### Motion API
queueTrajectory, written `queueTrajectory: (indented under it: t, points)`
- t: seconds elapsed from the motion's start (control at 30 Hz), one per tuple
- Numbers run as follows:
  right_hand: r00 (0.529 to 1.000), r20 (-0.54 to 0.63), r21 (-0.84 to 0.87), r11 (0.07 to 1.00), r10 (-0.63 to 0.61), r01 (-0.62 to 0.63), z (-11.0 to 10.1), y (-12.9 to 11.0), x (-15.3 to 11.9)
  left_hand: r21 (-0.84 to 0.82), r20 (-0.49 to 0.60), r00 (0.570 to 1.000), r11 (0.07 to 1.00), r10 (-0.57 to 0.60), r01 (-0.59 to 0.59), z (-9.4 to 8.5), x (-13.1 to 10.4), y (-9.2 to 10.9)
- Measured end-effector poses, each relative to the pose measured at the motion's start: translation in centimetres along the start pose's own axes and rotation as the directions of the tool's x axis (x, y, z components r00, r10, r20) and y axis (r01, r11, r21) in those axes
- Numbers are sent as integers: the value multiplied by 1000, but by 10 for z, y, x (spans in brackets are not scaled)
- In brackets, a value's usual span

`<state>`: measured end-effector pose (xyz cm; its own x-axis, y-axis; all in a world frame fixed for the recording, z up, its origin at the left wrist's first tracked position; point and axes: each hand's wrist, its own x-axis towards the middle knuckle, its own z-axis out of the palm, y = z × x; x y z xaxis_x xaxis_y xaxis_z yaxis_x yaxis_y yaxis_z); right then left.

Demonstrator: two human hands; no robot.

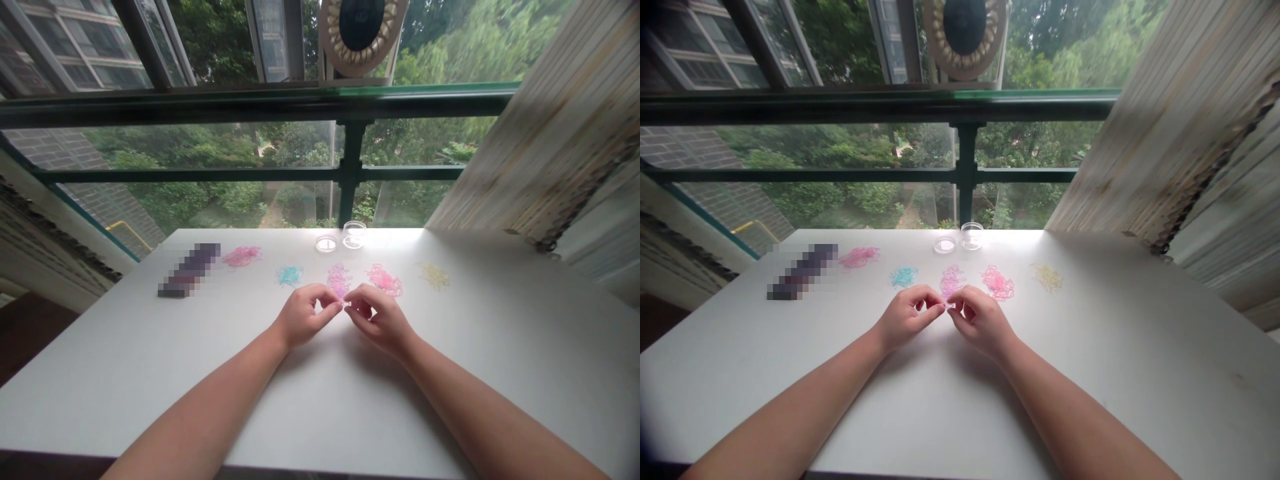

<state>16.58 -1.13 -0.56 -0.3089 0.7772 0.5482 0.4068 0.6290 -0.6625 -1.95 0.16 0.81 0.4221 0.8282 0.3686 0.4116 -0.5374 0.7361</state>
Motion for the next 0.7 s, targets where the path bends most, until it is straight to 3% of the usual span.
queueTrajectory:
  t: [0.7]
  points:
    - [996,0,-68,994,-84,84,-4,-1,-1,-14,25,999,1000,-20,20,0,0,1]
